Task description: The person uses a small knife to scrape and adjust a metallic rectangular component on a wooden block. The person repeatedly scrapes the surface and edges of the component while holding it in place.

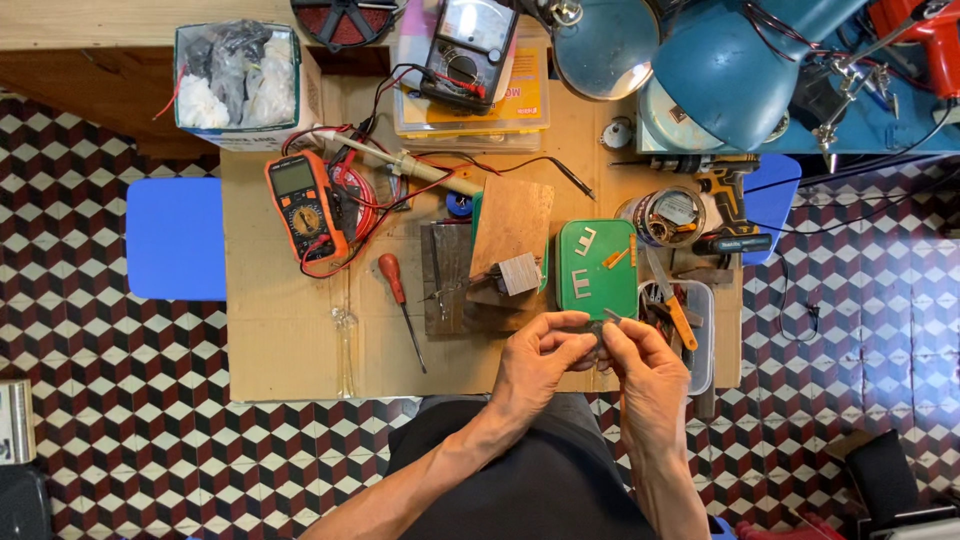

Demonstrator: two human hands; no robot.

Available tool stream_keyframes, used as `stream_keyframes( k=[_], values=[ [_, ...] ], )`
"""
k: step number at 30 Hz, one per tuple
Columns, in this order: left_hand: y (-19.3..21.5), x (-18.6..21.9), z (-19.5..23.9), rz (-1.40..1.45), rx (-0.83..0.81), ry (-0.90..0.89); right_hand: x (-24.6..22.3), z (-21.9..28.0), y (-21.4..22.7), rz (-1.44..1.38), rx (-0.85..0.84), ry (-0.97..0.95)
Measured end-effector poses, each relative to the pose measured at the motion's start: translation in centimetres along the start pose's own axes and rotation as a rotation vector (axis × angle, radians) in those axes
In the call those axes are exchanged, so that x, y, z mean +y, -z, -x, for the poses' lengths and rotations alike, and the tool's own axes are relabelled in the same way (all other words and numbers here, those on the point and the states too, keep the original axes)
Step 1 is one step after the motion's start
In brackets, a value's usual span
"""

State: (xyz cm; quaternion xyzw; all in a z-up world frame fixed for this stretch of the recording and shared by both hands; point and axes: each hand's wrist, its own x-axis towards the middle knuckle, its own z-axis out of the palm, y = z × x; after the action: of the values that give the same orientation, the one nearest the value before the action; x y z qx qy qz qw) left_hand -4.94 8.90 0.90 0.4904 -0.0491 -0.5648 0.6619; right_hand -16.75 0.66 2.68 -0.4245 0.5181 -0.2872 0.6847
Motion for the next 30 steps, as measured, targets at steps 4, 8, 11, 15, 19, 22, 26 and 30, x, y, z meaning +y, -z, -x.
stream_keyframes(
  k=[4, 8, 11, 15, 19, 22, 26, 30],
  values=[
    [2.5, 1.2, -0.2, -0.63, -0.189, -0.346, -0.2, -0.9, 1.0, 0.243, -0.118, -0.104],
    [3.6, 2.4, -0.4, -1.056, -0.237, -0.674, -0.1, -1.6, 1.3, 0.396, -0.234, -0.141],
    [4.3, 3.3, -0.8, -1.182, -0.253, -0.779, 0.3, -2.1, 0.8, 0.37, -0.264, -0.114],
    [4.8, 4.0, -1.0, -1.221, -0.213, -0.828, 0.4, -2.3, -0.4, 0.431, -0.258, -0.075],
    [4.9, 3.9, -1.9, -1.281, -0.15, -0.853, 0.4, -2.7, -1.1, 0.446, -0.259, -0.082],
    [5.6, 4.2, -3.1, -1.353, -0.035, -0.983, 0.8, -3.0, -1.2, 0.45, -0.221, -0.043],
    [6.9, 4.4, -5.4, -1.41, 0.091, -0.764, 0.9, -3.9, -0.3, 0.472, -0.12, -0.058],
    [7.5, 4.1, -7.2, -1.359, 0.045, -0.487, 1.4, -4.4, -0.1, 0.448, -0.1, -0.064]
  ],
)
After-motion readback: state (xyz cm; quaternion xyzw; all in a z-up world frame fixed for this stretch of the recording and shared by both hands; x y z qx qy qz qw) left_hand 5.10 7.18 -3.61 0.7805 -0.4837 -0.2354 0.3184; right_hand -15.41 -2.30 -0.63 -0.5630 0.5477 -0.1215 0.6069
